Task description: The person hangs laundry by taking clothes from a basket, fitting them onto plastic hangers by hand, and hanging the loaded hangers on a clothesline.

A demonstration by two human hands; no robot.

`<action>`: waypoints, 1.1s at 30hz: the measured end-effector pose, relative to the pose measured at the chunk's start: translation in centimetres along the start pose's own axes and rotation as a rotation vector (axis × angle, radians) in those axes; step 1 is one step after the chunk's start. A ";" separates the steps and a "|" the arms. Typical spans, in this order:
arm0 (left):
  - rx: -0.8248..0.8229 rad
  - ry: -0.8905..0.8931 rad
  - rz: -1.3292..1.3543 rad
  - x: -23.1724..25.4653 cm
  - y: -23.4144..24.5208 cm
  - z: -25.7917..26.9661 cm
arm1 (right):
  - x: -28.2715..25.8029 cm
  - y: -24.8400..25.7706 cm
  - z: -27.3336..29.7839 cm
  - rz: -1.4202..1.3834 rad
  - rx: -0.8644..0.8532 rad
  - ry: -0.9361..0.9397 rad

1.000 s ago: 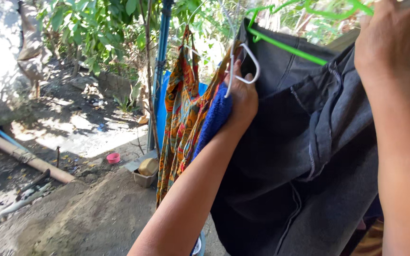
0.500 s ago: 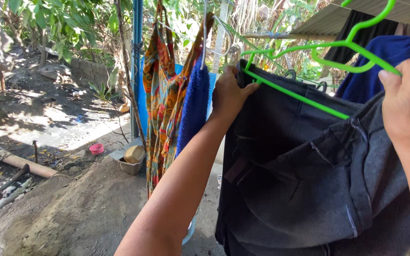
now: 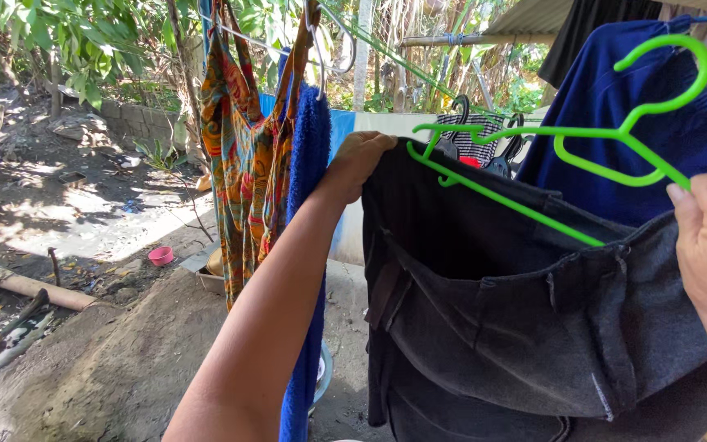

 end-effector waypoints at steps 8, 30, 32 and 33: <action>0.456 -0.559 -0.981 8.4 -4.2 3.9 | -9.6 2.6 -0.3 0.334 -0.071 0.195; 0.146 -0.390 -1.356 4.9 -12.0 4.5 | -13.0 3.4 -1.8 0.413 -0.034 0.223; 0.151 -0.436 -1.386 5.1 -12.7 5.0 | -12.9 3.5 -2.0 0.421 -0.041 0.223; 0.150 -0.439 -1.386 5.3 -12.8 5.0 | -12.4 3.7 -2.0 0.367 -0.003 0.229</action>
Point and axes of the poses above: each hand's wrist, its own z-axis away from the middle knuckle, its own y-axis out of the back of the hand, x = y × z, the point moved 10 cm from there along -z, towards the middle knuckle, and after that the axes turned 3 degrees about y, right-handed, at the moved point
